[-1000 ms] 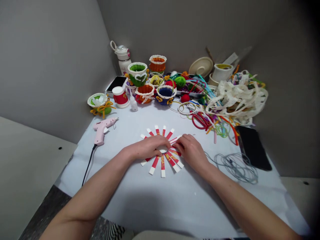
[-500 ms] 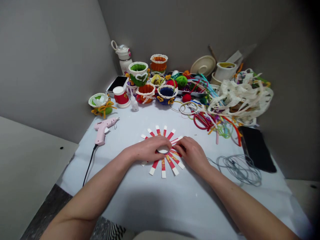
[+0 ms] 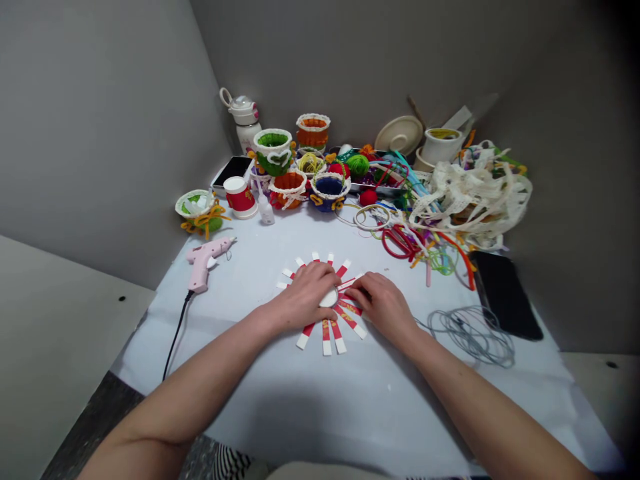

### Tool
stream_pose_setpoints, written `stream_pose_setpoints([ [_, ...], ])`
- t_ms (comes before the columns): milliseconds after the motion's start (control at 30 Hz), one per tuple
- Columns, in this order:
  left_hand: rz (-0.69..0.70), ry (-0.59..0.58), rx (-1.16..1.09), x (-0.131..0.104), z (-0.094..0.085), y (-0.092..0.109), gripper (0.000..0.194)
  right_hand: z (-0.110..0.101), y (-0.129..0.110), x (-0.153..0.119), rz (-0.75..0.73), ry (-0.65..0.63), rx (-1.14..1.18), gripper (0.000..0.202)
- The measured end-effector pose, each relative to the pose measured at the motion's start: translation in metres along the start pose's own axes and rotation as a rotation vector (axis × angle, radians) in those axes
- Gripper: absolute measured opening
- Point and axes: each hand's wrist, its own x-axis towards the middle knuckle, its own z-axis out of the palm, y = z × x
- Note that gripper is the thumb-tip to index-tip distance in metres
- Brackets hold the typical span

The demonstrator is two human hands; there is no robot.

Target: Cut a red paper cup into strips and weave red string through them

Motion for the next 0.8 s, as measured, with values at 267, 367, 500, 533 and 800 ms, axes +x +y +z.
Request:
stream_pose_setpoints([
  [267,0.076,-0.073,0.007,-0.002,-0.010,-0.009,0.040,-0.013,-0.005,-0.013,-0.031,-0.020,0.105,0.014],
  [367,0.090,-0.109,-0.023,-0.003,-0.014,-0.012,0.041,-0.020,-0.013,-0.029,-0.064,-0.003,0.116,0.015],
  [500,0.090,-0.137,-0.045,-0.002,-0.014,-0.018,0.043,-0.024,-0.028,-0.056,-0.096,0.034,0.058,0.019],
  [533,0.092,-0.137,-0.049,-0.002,-0.013,-0.019,0.043,-0.024,-0.033,-0.063,-0.104,0.045,0.042,0.019],
  [800,0.090,-0.142,-0.056,-0.002,-0.012,-0.024,0.048,-0.007,-0.064,-0.105,-0.094,0.092,0.049,0.013],
])
